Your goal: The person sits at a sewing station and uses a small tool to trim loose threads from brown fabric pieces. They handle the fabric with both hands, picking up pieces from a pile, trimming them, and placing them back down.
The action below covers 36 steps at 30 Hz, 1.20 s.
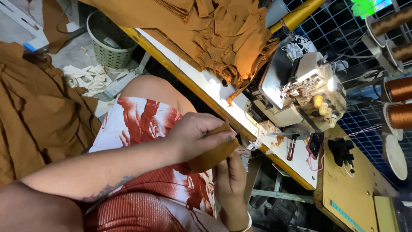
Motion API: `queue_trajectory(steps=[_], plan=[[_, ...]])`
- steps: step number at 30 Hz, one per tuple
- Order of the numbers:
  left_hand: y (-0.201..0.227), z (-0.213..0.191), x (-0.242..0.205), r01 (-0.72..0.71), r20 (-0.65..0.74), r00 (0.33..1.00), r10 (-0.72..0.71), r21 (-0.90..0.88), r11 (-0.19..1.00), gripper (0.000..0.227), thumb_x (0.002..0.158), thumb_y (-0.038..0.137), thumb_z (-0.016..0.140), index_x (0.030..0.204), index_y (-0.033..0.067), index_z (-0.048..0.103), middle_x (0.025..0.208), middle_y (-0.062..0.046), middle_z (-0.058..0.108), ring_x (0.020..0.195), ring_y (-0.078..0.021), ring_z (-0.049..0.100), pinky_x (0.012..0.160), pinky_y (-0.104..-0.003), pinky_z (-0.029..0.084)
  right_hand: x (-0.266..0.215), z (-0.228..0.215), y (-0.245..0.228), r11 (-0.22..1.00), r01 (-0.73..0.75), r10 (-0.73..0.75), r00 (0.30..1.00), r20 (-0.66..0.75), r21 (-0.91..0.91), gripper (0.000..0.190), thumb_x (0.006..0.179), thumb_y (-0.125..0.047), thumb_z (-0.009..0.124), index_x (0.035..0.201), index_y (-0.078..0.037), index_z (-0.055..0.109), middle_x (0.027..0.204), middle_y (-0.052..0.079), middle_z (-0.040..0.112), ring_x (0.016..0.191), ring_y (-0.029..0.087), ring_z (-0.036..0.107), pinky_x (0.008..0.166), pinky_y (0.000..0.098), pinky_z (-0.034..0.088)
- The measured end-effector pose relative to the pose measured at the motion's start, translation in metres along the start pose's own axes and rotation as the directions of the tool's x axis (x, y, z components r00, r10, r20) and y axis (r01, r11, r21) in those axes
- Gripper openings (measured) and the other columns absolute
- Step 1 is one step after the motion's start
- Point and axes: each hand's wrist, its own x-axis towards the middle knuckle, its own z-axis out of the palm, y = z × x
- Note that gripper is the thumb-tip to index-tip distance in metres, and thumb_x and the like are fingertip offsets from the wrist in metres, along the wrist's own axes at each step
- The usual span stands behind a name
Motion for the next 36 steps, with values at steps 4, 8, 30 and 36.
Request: queue_trajectory(steps=[4,8,30,36], plan=[[0.001,-0.001,0.002,0.002,0.038,0.999,0.001,-0.064,0.998,0.044,0.093,0.03,0.063,0.057,0.0143,0.042,0.055,0.005,0.04,0.055,-0.008,0.04,0.054,-0.027,0.03,0.005,-0.005,-0.008,0.993,0.001,0.001,1.0,0.018,-0.119,0.023,0.1,-0.022,0.044,0.088,-0.007,0.056,0.057,0.001,0.05,0.045,0.009,0.046,0.044,0.0229,0.038],[-0.002,-0.001,0.006,0.111,0.099,0.99,-0.1,-0.123,0.986,0.048,0.093,0.033,0.063,0.058,0.0157,0.034,0.055,0.006,0.033,0.056,-0.0066,0.034,0.052,-0.026,0.026,0.007,-0.004,-0.009,0.999,0.011,-0.009,0.999,0.047,-0.037,0.02,0.102,-0.021,0.041,0.094,-0.005,0.052,0.056,0.002,0.046,0.044,0.009,0.043,0.043,0.0221,0.035],[0.047,-0.028,0.018,0.294,0.488,0.593,0.641,-0.872,0.392,0.012,0.104,0.013,0.051,0.106,0.0054,0.06,0.078,-0.004,0.059,0.057,-0.013,0.053,0.046,-0.024,0.041,0.02,-0.005,0.026,0.987,-0.146,0.151,0.985,-0.082,0.066,0.01,0.099,-0.017,0.05,0.094,-0.012,0.043,0.058,-0.005,0.035,0.047,0.007,0.034,0.043,0.0238,0.028],[0.025,-0.076,-0.009,0.604,0.625,0.506,0.595,-0.749,0.272,0.023,0.104,0.006,0.053,0.119,-0.011,0.046,0.097,-0.016,0.064,0.073,-0.0301,0.071,0.047,-0.029,0.054,0.024,-0.015,0.029,0.99,0.097,-0.081,0.983,-0.163,0.097,0.015,0.102,-0.007,0.044,0.116,-0.004,0.046,0.079,0.008,0.055,0.061,0.011,0.048,0.053,0.0198,0.041]])
